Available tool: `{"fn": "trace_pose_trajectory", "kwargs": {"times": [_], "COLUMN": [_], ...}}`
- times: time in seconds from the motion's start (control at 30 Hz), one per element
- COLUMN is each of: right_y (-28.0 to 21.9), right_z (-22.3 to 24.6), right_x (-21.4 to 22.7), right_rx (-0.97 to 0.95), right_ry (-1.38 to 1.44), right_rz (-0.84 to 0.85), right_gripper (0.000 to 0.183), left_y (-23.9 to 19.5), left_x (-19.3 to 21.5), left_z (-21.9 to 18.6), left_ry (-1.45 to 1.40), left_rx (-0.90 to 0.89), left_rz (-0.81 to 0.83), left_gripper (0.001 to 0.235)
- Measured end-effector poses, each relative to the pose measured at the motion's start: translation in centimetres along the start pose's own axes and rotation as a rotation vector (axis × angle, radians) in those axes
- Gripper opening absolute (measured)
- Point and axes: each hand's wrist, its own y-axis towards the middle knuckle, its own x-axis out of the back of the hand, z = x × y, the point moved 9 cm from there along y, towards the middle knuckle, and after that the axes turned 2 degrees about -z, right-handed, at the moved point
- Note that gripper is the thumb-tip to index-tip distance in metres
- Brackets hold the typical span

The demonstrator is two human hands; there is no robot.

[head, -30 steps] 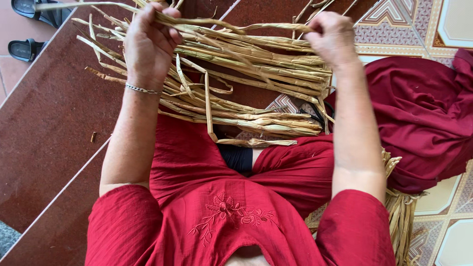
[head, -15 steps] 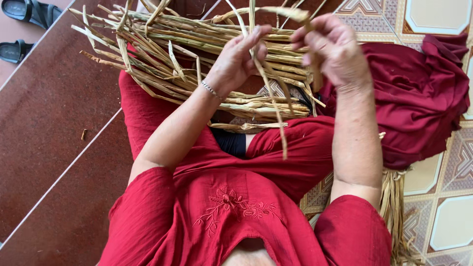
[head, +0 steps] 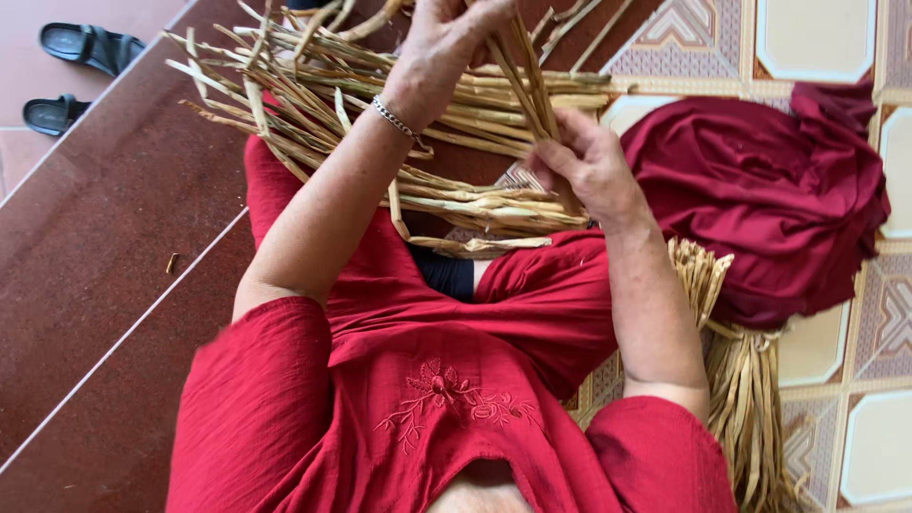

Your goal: The person sits on the floor and repeatedly strips the outer layers from dried plant stalks by hand. They hold a bundle of stalks on their lap, peel the fibrous material, and discard the waste onto the floor.

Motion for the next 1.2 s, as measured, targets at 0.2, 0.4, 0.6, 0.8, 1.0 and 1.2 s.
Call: {"fn": "trace_pose_trajectory", "kwargs": {"times": [0.2, 0.4, 0.6, 0.8, 1.0, 1.2], "right_y": [-1.3, -4.8, -5.7, -4.2, -4.1, -4.0], "right_z": [-1.0, 1.8, 4.6, 6.1, 4.4, 3.2], "right_x": [4.5, 10.3, 12.8, 12.9, 13.2, 13.0], "right_rx": [-0.069, -0.039, 0.016, 0.070, 0.046, 0.002], "right_ry": [-0.202, -0.179, -0.299, -0.303, -0.245, -0.317], "right_rz": [-0.212, -0.288, -0.409, -0.366, -0.351, -0.345], "right_gripper": [0.021, 0.027, 0.025, 0.021, 0.023, 0.024], "left_y": [0.8, 3.6, 5.4, 6.4, 5.3, 2.8], "left_x": [3.5, 9.2, 11.0, 12.7, 13.2, 13.4], "left_z": [0.2, -0.5, -1.5, -3.0, -2.9, -3.5], "left_ry": [-0.278, -0.402, -0.318, -0.264, -0.292, -0.140], "left_rx": [0.018, -0.134, -0.140, -0.231, -0.214, -0.230], "left_rz": [-0.078, -0.213, -0.282, -0.272, -0.278, -0.323], "left_gripper": [0.019, 0.017, 0.019, 0.019, 0.028, 0.023]}}
